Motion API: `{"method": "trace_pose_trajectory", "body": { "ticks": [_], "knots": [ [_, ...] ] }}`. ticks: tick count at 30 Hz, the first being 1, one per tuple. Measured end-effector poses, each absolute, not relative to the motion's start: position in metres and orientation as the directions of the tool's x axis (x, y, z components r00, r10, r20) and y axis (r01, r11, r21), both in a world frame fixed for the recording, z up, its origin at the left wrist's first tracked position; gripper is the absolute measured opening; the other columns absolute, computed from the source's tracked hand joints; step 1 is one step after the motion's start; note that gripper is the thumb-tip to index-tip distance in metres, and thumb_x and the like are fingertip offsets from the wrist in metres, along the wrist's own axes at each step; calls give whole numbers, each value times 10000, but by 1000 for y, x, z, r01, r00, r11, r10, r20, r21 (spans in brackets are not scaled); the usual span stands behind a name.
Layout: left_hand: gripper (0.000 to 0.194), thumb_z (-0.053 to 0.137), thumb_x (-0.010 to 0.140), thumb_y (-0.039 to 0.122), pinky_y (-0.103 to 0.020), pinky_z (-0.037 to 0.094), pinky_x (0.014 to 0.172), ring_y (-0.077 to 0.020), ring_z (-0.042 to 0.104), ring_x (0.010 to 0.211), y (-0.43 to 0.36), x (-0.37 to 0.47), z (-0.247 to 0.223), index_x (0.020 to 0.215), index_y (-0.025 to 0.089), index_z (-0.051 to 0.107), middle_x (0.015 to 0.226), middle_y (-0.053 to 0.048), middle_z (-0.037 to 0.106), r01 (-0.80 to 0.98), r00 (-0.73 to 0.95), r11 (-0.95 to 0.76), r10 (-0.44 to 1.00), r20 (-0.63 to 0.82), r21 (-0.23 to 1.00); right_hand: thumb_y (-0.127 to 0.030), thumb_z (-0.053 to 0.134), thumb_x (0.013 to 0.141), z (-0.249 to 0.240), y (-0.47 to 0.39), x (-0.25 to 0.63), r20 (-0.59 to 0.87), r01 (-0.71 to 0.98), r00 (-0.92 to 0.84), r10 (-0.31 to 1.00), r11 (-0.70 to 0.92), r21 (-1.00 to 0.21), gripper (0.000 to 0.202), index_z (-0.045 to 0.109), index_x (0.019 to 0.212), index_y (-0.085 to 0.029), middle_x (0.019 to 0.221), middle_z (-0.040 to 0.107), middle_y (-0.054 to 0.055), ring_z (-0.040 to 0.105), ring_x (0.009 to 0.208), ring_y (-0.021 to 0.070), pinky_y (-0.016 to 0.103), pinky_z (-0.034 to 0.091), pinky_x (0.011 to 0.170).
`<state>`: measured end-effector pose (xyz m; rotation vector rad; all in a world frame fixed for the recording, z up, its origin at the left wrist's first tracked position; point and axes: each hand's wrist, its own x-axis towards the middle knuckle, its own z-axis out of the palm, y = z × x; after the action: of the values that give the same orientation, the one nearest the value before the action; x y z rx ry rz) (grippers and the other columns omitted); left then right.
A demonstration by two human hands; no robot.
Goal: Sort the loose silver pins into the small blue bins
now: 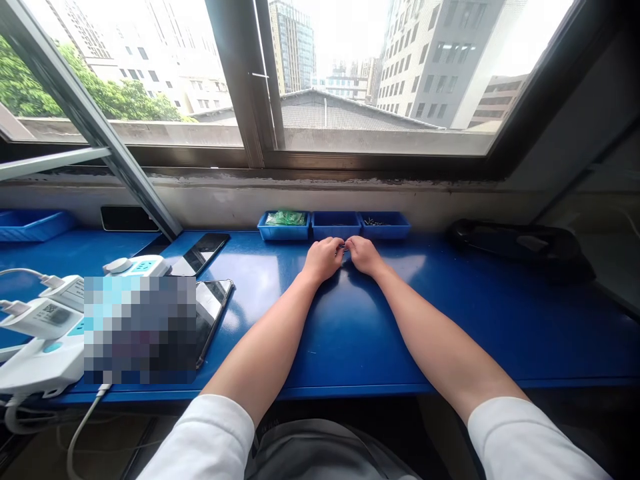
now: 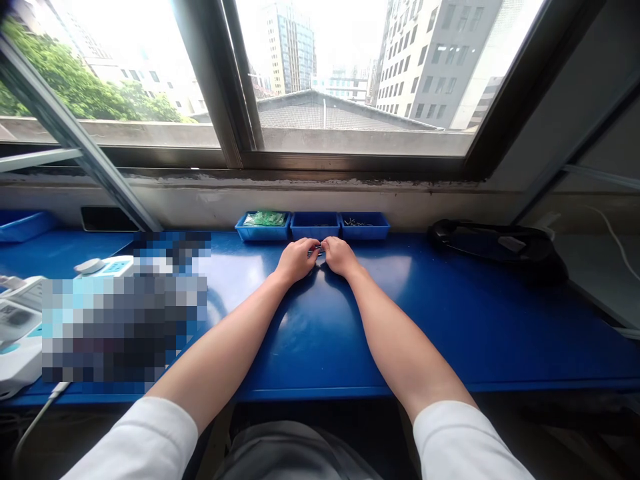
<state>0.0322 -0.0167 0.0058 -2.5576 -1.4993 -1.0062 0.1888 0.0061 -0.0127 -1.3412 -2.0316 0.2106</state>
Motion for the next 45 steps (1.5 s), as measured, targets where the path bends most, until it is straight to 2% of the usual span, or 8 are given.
{"method": "trace_pose_trajectory", "body": {
  "ticks": [7,14,18,23,30,35,41,45],
  "knots": [
    [232,421,918,278,-294,405,733,-186,631,873,-13,31,5,910,212,643,933,-40,702,802,302,-514,788,536,304,-372,308,942,-6,1,181,495,778,-177,851,429,-459,376,536,704,-191,746,617,68,541,703,175,277,361,642],
    [283,373,932,280,-290,415,734,-184,632,868,-17,33,8,883,203,641,942,-43,701,828,251,-449,832,495,335,-387,437,871,-5,-5,180,470,553,-170,866,478,-682,263,560,754,-187,664,591,7,507,613,134,242,380,601],
    [250,398,922,283,-274,432,795,-174,617,938,-19,33,11,990,213,628,1018,-35,687,759,289,-520,808,513,391,-384,396,882,-4,-6,181,440,567,-135,888,433,-700,310,523,672,-193,642,582,5,506,608,128,238,377,603],
    [252,405,919,277,-275,441,847,-171,615,936,-18,33,11,960,207,644,995,-46,685,737,296,-516,827,479,436,-465,356,890,-4,-5,181,407,575,-136,903,407,-710,426,474,580,-198,597,563,6,483,581,124,243,359,588],
    [242,434,904,254,-285,446,844,-178,620,925,-15,32,6,989,207,656,1002,-47,686,722,309,-554,794,524,414,-552,443,817,-7,0,183,333,352,-90,939,343,-871,450,498,553,-191,516,500,-11,443,518,115,250,357,532],
    [276,407,916,266,-267,453,841,-173,620,926,-13,30,5,998,204,663,1002,-50,687,751,259,-499,824,504,431,-497,580,731,-2,0,188,277,58,-106,955,284,-957,338,647,816,-177,688,656,18,511,521,119,234,339,457],
    [285,407,915,278,-265,455,866,-175,621,946,-11,29,4,1020,213,665,1031,-46,687,752,261,-491,835,485,440,-509,598,716,2,-1,193,211,19,-133,968,215,-976,381,705,822,-158,786,710,65,568,561,138,235,349,453],
    [346,473,883,309,-293,446,909,-198,592,1038,-10,29,4,1195,198,578,1123,-62,658,780,212,-450,844,492,436,-508,601,711,1,0,192,206,-1,-109,972,207,-978,394,709,846,-155,827,715,77,582,563,138,226,340,432]
  ]
}}
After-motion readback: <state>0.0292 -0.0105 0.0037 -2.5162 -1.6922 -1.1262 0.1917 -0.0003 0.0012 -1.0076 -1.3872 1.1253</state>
